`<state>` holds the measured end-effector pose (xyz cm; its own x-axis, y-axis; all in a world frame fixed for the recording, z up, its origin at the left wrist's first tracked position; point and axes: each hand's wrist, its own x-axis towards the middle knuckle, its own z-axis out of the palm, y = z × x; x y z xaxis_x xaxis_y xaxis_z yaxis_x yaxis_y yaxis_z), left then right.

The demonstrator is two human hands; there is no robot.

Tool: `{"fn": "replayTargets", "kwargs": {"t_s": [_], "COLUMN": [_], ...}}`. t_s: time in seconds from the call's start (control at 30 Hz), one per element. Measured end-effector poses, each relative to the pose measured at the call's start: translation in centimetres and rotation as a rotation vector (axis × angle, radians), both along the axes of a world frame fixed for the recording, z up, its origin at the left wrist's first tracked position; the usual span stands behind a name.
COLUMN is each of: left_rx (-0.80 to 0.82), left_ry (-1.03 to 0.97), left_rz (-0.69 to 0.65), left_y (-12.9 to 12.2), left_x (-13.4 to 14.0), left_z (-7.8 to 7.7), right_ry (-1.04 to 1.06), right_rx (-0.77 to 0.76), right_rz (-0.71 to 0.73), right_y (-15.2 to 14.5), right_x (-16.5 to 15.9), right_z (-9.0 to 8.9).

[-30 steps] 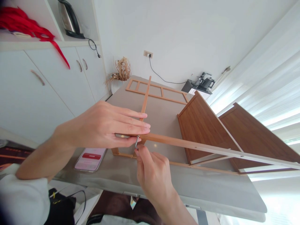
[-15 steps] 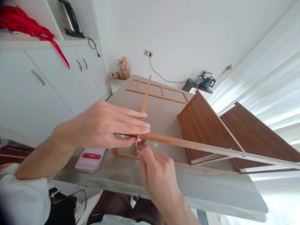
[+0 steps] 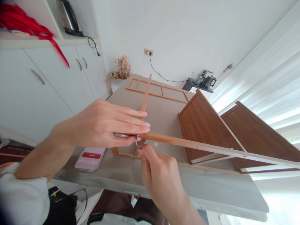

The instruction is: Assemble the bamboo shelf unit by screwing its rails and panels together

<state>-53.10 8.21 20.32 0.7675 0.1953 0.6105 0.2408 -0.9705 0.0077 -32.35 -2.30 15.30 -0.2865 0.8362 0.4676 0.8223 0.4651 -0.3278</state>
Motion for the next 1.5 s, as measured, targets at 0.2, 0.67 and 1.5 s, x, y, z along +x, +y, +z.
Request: {"fn": "replayTargets", "kwargs": {"t_s": [0.2,0.67,1.5], "left_rx": [0.015,-0.019,-0.150], "left_ry": [0.000,-0.002,0.026], "left_rz": [-0.012,-0.018,0.070], "left_y": [0.0,0.0,-0.1], "left_x": [0.0,0.0,-0.1], "left_z": [0.2,0.0,0.2], "right_ry": [0.132,0.476,0.625], "right_rx": [-0.088,-0.298,-0.218], "right_rz": [-0.006,-0.028,0.044], "right_y": [-0.3,-0.6,0.1], "right_x": [-0.8,-2.6,-3.1], "right_z": [-1.0,-3.3,-4.6]}}
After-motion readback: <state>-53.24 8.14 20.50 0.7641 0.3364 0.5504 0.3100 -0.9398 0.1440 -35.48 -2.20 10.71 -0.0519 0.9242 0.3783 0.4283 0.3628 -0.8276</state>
